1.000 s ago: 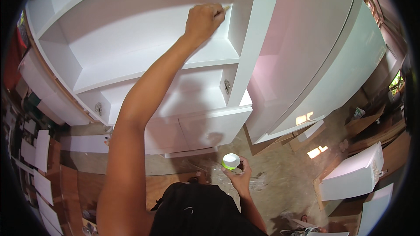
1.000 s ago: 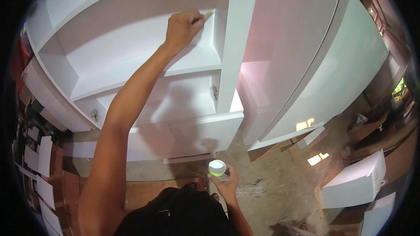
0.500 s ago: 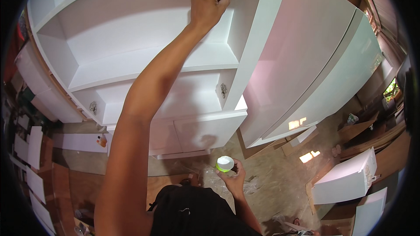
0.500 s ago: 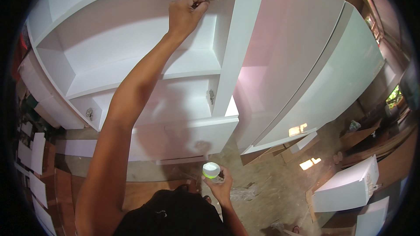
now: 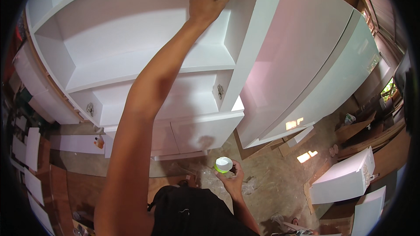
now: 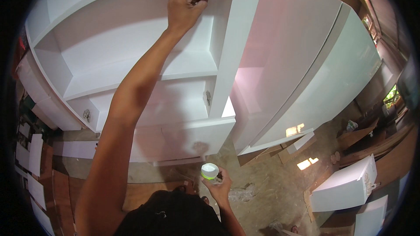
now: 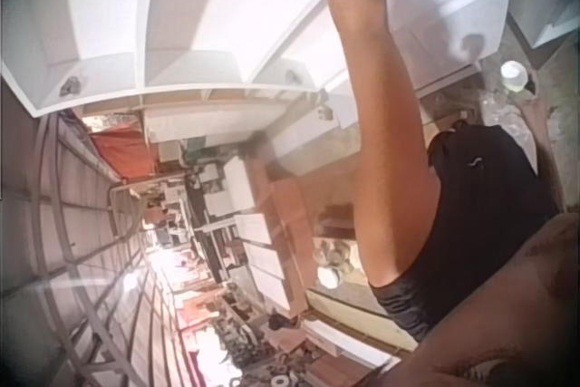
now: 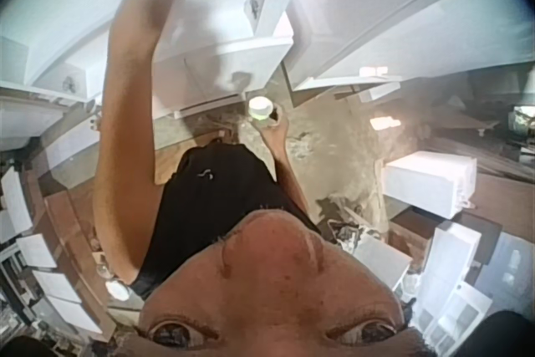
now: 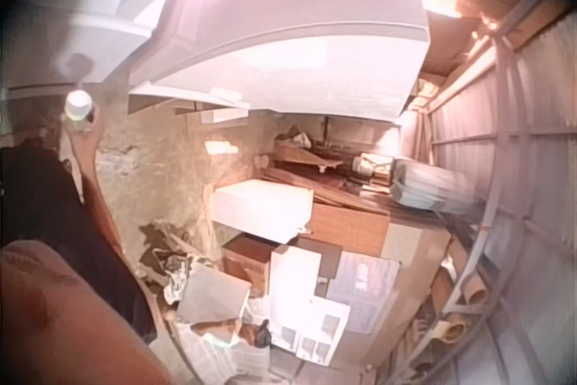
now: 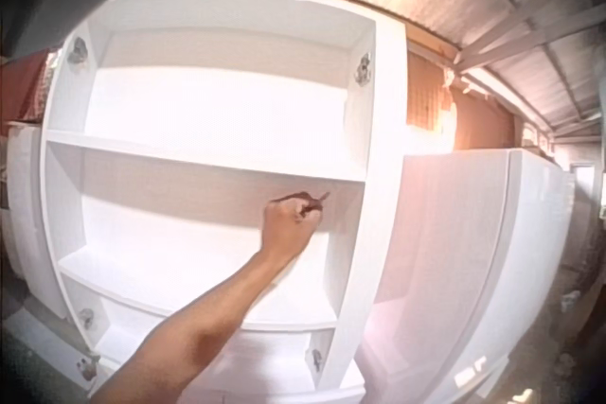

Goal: The person sands the edges and shelves of a white cabinet using sandpaper, then wipes the surfaces with a cloth. Finally, the person applies a small amount of white paste to a corner using a small brush.

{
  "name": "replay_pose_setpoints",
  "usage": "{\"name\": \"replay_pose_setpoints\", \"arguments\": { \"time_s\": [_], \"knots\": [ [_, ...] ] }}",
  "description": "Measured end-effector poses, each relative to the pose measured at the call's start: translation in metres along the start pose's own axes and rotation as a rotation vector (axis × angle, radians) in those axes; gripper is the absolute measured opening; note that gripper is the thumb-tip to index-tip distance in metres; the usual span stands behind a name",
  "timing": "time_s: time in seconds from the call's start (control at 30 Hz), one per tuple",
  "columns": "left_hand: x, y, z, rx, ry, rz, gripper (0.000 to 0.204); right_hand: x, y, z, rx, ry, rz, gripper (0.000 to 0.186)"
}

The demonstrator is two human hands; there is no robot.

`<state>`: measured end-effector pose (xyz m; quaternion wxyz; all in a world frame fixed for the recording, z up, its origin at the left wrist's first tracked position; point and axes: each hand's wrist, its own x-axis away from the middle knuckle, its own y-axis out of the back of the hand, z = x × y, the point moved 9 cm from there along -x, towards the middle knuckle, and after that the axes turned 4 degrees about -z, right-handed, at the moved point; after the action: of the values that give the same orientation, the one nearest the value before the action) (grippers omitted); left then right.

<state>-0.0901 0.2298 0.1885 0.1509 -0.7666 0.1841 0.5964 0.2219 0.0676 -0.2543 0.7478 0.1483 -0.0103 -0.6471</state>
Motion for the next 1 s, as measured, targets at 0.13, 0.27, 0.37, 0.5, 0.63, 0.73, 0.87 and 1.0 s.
{"name": "replay_pose_setpoints", "arguments": {
  "time_s": [0.13, 0.27, 0.37, 0.5, 0.63, 0.73, 0.87, 1.0],
  "knots": [
    [-0.008, 0.004, -0.010, -0.001, 0.009, 0.008, 0.020, 0.002, 0.000, -0.004, -0.020, -0.020, 0.000, 0.056],
    [-0.011, -0.001, -0.009, -0.014, 0.034, 0.076, 0.019, 0.001, -0.004, -0.001, 0.016, 0.010, 0.024, 0.057],
    [0.002, -0.003, -0.008, -0.066, 0.028, 0.150, 0.018, 0.002, -0.005, 0.000, 0.003, 0.010, 0.018, 0.056],
    [0.040, -0.009, -0.007, -0.160, 0.005, 0.362, 0.015, 0.004, -0.008, 0.000, 0.006, 0.013, 0.023, 0.056],
    [0.073, -0.019, 0.006, -0.193, 0.069, 0.591, 0.009, 0.004, -0.015, -0.001, -0.005, 0.024, 0.058, 0.057],
    [0.070, -0.025, 0.013, -0.228, 0.047, 0.672, 0.010, 0.004, -0.017, 0.005, -0.045, 0.009, 0.072, 0.055],
    [0.020, -0.010, -0.002, -0.107, 0.013, 0.350, 0.015, 0.004, -0.016, 0.010, -0.068, 0.006, 0.051, 0.054],
    [-0.005, 0.013, -0.014, 0.012, -0.017, -0.024, 0.016, 0.004, -0.015, 0.005, -0.021, 0.022, 0.056, 0.057]
  ]
}}
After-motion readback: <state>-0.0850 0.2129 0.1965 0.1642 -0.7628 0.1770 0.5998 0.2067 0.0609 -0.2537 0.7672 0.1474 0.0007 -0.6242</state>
